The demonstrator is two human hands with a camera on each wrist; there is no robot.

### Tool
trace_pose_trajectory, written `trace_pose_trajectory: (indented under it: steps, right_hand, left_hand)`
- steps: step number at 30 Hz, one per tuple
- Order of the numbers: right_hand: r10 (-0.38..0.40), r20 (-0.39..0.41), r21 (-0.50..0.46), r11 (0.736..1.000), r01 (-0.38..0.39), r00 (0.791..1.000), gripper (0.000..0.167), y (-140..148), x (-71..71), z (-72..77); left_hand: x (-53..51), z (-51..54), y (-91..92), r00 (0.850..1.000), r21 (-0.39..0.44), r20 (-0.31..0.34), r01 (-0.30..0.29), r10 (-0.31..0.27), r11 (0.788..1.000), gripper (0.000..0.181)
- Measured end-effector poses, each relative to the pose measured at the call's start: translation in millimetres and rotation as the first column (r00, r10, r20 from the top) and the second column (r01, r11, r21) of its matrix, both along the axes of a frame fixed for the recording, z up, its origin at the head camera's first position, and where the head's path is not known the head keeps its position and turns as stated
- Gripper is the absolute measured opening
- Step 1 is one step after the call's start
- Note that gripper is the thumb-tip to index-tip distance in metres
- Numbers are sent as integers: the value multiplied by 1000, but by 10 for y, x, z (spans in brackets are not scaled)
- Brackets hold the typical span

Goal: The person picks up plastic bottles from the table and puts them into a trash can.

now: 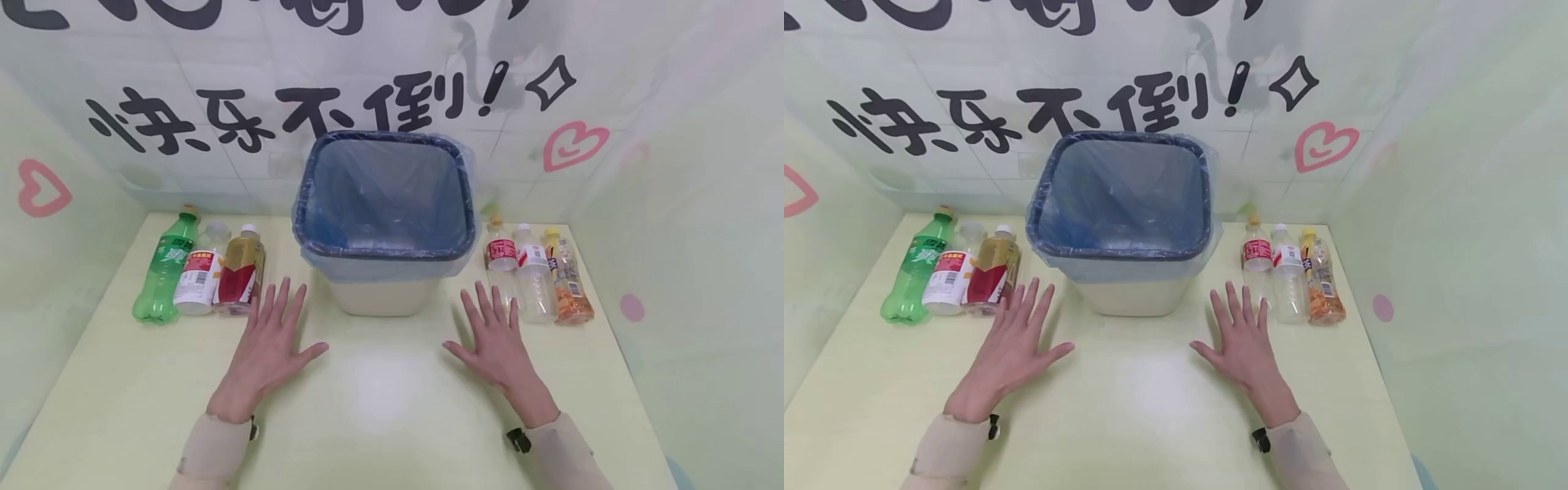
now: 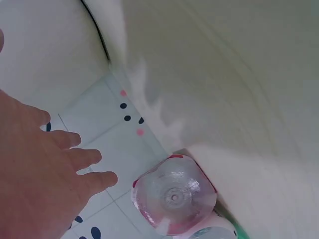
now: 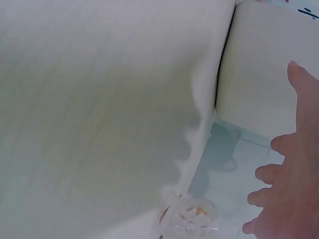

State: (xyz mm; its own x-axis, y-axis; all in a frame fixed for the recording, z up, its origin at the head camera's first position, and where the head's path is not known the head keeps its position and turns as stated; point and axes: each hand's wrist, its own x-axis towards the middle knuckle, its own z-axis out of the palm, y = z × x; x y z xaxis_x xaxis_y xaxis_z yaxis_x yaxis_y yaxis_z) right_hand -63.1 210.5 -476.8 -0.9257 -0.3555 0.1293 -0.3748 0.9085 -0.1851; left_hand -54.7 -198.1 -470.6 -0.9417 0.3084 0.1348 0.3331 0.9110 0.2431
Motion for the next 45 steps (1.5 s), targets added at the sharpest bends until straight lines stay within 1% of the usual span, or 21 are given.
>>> trace_pose_trajectory:
  steps: [4,7,9,11,14,16,20,24,29,33,38,45]
  right_hand:
    - [-2,5,10,1000,2,1000,96,39,-40,40]
    - [-19,13,4,1000,19,1000,97,99,-93,103]
    - [-32,10,-7,999,32,999,96,148,-131,159]
    - [-36,-10,-17,999,36,999,96,200,-169,215]
    - [-28,-42,-16,1000,27,999,96,267,-219,296]
    - [-18,-65,-9,1000,17,998,96,295,-243,340]
    - [-6,-81,-8,1000,5,997,96,307,-267,392]
    - [-5,-73,-8,1000,5,997,96,316,-290,430]
    - [-18,-56,5,1000,18,998,95,324,-337,500]
    - [-37,-46,22,999,38,998,96,333,-366,567]
    - [-48,-40,17,999,48,998,97,364,-403,638]
    - [-54,-60,10,998,55,997,98,394,-420,716]
  left_hand:
    - [-47,92,-6,999,-17,33,11,-11,1000,106]
    - [-114,219,-26,998,-8,54,9,-8,1000,107]
    - [-166,304,-48,999,-5,45,5,-5,1000,107]
    - [-209,388,-67,1000,-3,31,0,0,1000,108]
    - [-246,470,-86,1000,-10,8,-5,5,1000,108]
    - [-250,501,-87,1000,-10,10,-11,11,1000,108]
    - [-250,530,-89,1000,-7,9,-17,17,1000,108]
    - [-268,551,-88,1000,-4,3,-15,15,1000,108]
    - [-292,618,-88,1000,20,5,-24,24,1000,108]
    - [-316,704,-92,1000,39,-13,-18,19,999,107]
    - [-377,843,-88,999,41,-39,-3,5,999,106]
    - [-438,1019,-55,999,79,-35,-8,11,997,105]
